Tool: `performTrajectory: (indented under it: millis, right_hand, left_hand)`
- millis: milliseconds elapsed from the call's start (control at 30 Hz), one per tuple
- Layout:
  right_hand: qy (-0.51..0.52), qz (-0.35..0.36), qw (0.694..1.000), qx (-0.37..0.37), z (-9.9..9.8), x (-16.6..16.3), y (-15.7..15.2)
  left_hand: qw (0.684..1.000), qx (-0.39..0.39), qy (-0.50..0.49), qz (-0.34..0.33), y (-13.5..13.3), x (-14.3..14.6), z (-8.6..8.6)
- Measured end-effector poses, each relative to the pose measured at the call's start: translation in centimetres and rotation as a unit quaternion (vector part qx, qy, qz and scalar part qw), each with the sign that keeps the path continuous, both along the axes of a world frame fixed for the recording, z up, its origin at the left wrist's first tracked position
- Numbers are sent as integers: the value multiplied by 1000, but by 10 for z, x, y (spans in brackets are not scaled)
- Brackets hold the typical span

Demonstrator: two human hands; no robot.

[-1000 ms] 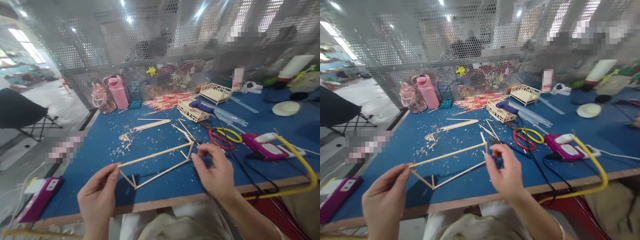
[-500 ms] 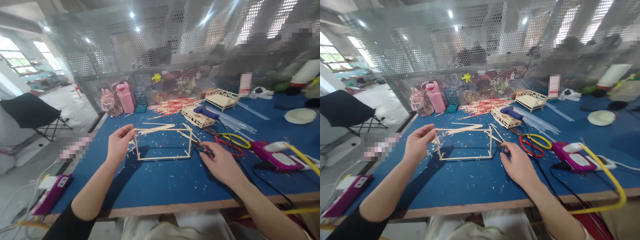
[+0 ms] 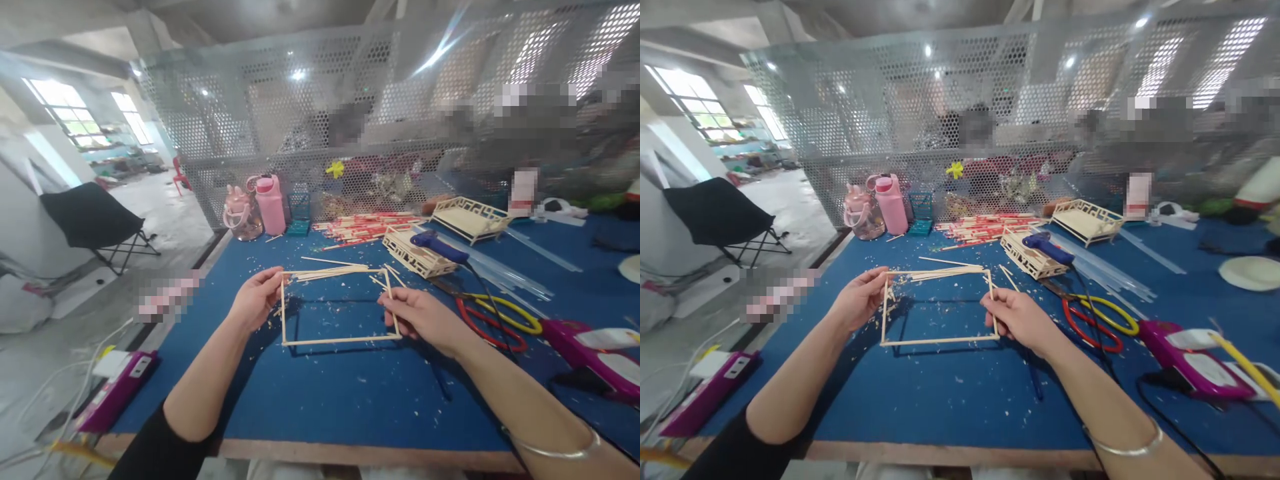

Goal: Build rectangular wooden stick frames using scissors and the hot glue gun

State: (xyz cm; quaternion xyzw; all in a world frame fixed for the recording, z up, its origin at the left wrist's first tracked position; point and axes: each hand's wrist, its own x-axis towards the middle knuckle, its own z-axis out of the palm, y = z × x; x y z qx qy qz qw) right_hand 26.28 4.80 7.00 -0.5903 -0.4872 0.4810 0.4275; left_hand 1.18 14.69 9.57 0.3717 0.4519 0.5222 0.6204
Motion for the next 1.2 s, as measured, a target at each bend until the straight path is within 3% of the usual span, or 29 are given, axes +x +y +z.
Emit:
performTrajectory:
  millis: [167, 433, 667, 867, 967, 1033, 1200]
  right_hand:
    - [47, -24, 998, 36, -10, 2, -2]
    - [82, -25, 995, 43, -6, 3, -4]
    - [57, -57, 995, 56, -11, 4, -4]
    - [-95, -58, 992, 67, -6, 16, 11]
    - [-240, -15, 967, 86, 6, 20, 28]
    - [-319, 14, 942, 105, 16, 18, 42]
    - [-379, 63, 916, 118, 27, -2, 86]
  left_hand:
    - [1000, 6, -5, -2, 1, -2, -2]
    - [1000, 17, -4, -3, 2, -3, 0]
    - [1000, 8, 25, -5, -8, -7, -1]
    - [999, -19, 45, -23, -38, -20, 5]
    - [997, -29, 60, -36, -56, -30, 1]
    - [992, -17, 107, -58, -71, -35, -5]
    - [947, 37, 289, -134, -107, -32, -27]
